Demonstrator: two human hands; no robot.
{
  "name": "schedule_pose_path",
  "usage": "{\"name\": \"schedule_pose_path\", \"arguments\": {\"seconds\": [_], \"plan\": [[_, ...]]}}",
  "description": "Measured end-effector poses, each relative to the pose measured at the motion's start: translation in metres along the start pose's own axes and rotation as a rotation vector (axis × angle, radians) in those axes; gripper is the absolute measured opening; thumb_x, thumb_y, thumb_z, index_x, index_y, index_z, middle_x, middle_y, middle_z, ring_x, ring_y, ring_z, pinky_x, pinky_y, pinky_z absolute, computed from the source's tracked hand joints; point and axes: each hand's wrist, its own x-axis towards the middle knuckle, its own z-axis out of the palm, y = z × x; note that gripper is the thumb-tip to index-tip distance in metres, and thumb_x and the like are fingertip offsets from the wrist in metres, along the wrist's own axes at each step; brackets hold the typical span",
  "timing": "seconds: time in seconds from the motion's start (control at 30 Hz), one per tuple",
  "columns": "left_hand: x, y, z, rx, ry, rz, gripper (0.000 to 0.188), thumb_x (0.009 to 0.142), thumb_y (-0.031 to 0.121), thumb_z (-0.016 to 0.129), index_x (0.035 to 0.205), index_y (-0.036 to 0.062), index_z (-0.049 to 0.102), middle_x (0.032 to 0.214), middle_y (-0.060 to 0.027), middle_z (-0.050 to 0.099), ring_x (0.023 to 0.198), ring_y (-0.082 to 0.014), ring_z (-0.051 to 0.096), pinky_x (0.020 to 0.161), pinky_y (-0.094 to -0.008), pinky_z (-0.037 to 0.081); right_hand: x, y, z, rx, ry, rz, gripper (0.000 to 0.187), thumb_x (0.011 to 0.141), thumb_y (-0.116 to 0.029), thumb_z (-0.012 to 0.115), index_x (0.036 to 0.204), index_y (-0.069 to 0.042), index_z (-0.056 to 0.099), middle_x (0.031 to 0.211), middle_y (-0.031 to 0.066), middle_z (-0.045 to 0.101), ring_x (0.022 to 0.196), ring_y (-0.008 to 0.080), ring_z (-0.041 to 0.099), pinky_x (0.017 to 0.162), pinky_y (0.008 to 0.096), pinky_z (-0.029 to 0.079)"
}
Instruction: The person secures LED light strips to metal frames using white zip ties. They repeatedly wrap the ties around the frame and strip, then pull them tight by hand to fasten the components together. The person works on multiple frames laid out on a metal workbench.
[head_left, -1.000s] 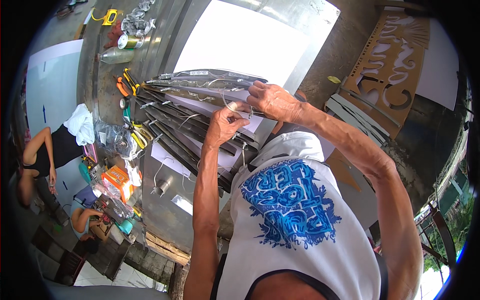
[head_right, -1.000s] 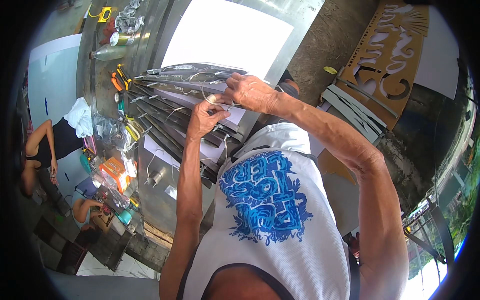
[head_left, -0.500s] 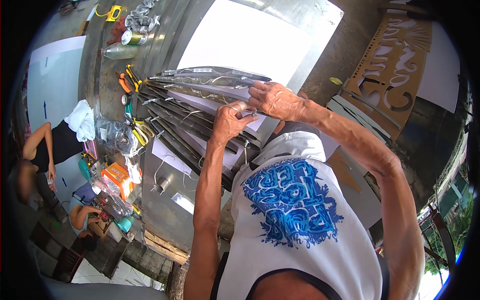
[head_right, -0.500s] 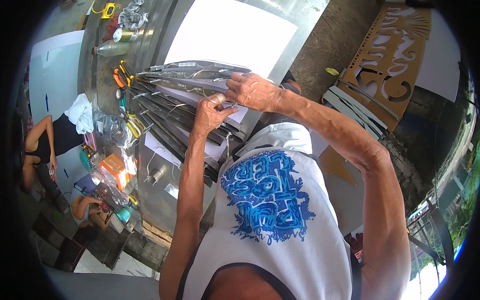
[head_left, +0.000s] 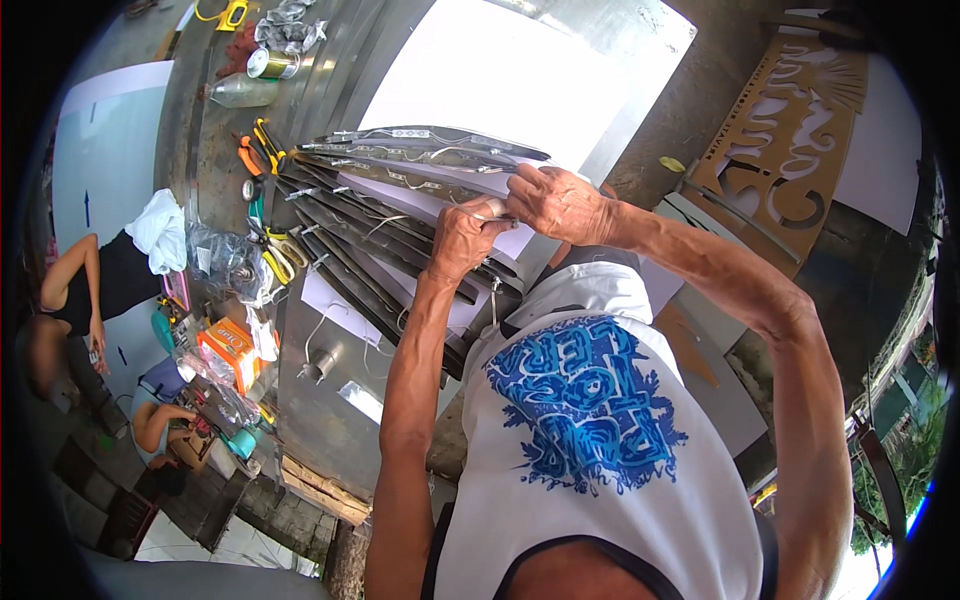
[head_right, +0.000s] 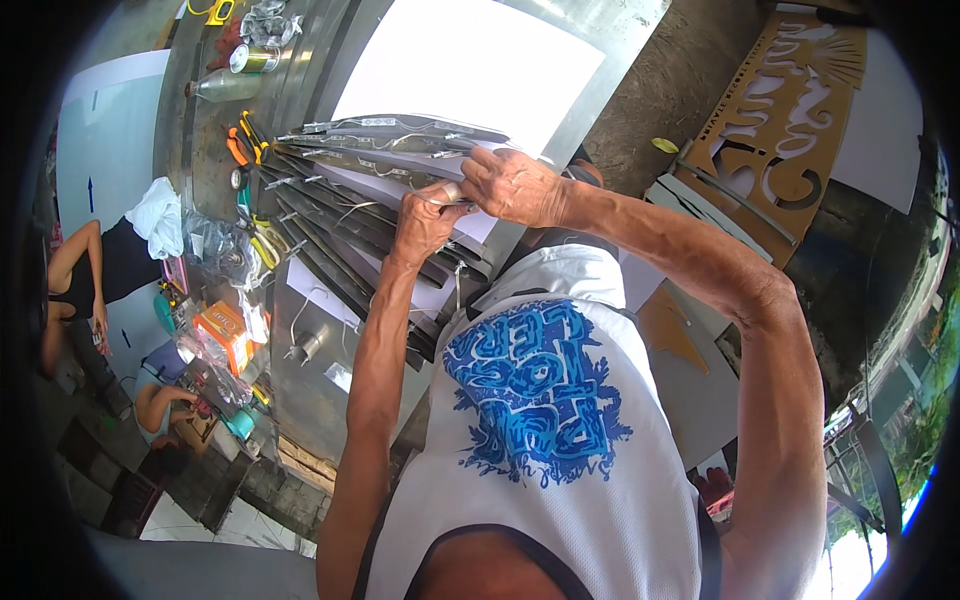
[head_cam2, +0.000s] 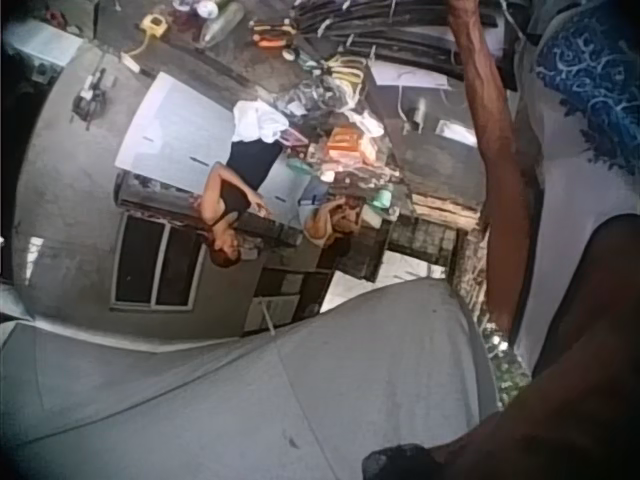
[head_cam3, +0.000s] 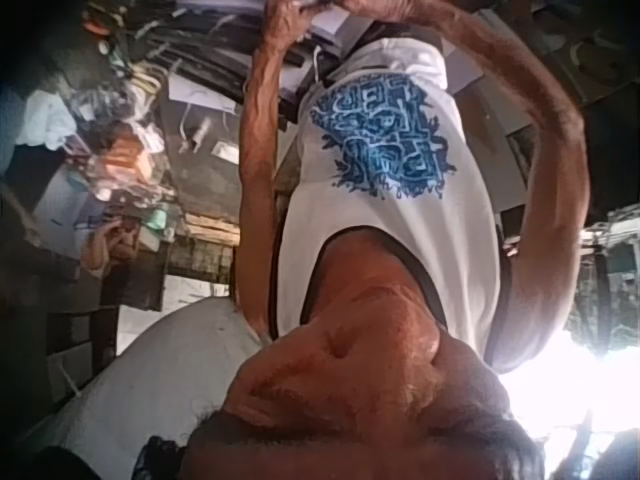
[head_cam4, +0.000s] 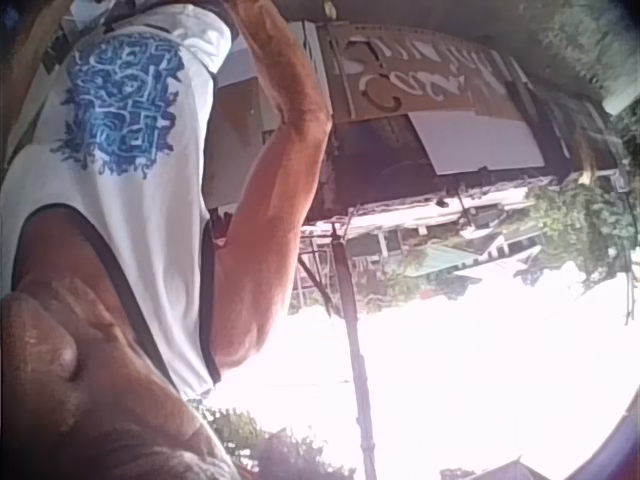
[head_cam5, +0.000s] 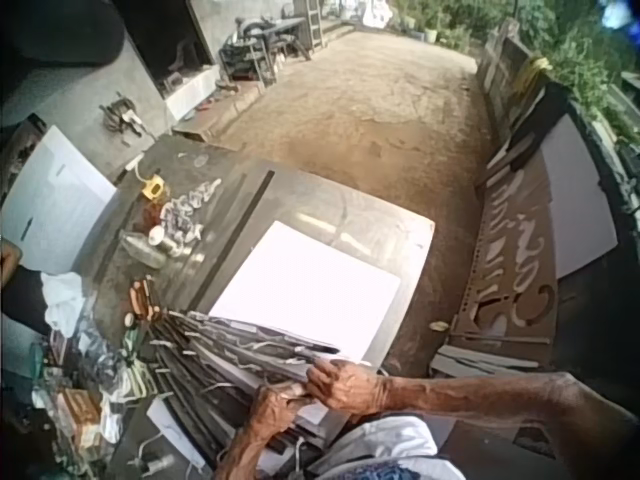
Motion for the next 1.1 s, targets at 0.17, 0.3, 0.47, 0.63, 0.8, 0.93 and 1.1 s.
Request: {"name": "schedule_pose_path", "arguments": {"seconds": [0.17, 0.3, 0.47, 0.63, 0.8, 0.93, 1.1], "plan": [[0.001, 0.001, -0.001, 0.018, 0.0, 0.016, 0.017, 0.08, 0.007, 0.08, 0.095, 0.0034, 0.074, 0.088, -0.0114, 0.074, 0.075, -0.0294, 0.071, 0.066, -0.0379, 0.055, -0.002, 0.001, 0.004, 0.023, -0.008, 0.03, 0.019, 0.077, -0.017, 0.069, 0.088, -0.004, 0.061, 0.089, 0.0067, 0.051, 0.09, 0.0224, 0.057, 0.071, 0.0338, 0.055], [-0.003, 0.004, 0.001, -0.162, -0.033, -0.175, 0.017, 0.081, 0.005, 0.081, 0.097, 0.0029, 0.075, 0.09, -0.0072, 0.075, 0.074, -0.0181, 0.071, 0.06, -0.0308, 0.055, 0.002, 0.013, 0.0, 0.189, -0.075, 0.12, 0.015, 0.082, -0.016, 0.067, 0.088, -0.003, 0.062, 0.091, 0.0074, 0.053, 0.092, 0.0244, 0.057, 0.074, 0.0356, 0.055], [-0.002, 0.003, 0.0, -0.229, -0.036, -0.141, 0.021, 0.08, 0.005, 0.085, 0.098, 0.0011, 0.075, 0.09, -0.0033, 0.073, 0.069, -0.0071, 0.067, 0.054, -0.0243, 0.055, 0.006, 0.015, -0.005, 0.169, -0.078, 0.09, 0.012, 0.084, -0.017, 0.068, 0.094, -0.011, 0.072, 0.089, 0.0044, 0.058, 0.094, 0.0224, 0.06, 0.079, 0.0354, 0.057], [-0.001, 0.001, 0.0, -0.15, -0.04, -0.086, 0.023, 0.079, 0.006, 0.086, 0.099, 0.0008, 0.075, 0.09, -0.0036, 0.073, 0.073, -0.0089, 0.068, 0.062, -0.0262, 0.056, 0.008, 0.012, -0.009, 0.087, -0.141, 0.088, 0.011, 0.085, -0.018, 0.065, 0.092, -0.015, 0.073, 0.088, 0.0029, 0.059, 0.094, 0.0212, 0.06, 0.084, 0.0361, 0.052], [0.0, 0.004, -0.002, -0.134, -0.04, -0.023, 0.018, 0.081, 0.009, 0.084, 0.095, 0.0026, 0.076, 0.087, -0.006, 0.073, 0.08, -0.0166, 0.071, 0.066, -0.0306, 0.056, 0.005, 0.016, -0.008, 0.041, -0.127, 0.01, 0.011, 0.084, -0.019, 0.066, 0.092, -0.013, 0.072, 0.087, 0.0026, 0.061, 0.092, 0.021, 0.061, 0.081, 0.0364, 0.053], [0.001, 0.008, -0.004, -0.117, -0.042, -0.005, 0.019, 0.081, 0.015, 0.084, 0.094, 0.003, 0.076, 0.085, -0.0081, 0.072, 0.075, -0.0221, 0.07, 0.066, -0.0334, 0.054, 0.006, 0.015, -0.009, 0.039, -0.164, -0.034, 0.013, 0.087, -0.019, 0.065, 0.093, -0.009, 0.069, 0.085, 0.0045, 0.063, 0.091, 0.0219, 0.063, 0.079, 0.036, 0.053], [0.0, 0.005, 0.0, -0.05, 0.019, 0.088, 0.02, 0.081, 0.019, 0.083, 0.09, 0.0035, 0.075, 0.087, -0.0097, 0.072, 0.074, -0.0267, 0.069, 0.067, -0.0364, 0.054, 0.006, 0.013, -0.011, 0.086, -0.132, -0.026, 0.016, 0.089, -0.02, 0.065, 0.089, -0.005, 0.066, 0.084, 0.0067, 0.062, 0.09, 0.0236, 0.063, 0.076, 0.0373, 0.055]]}}
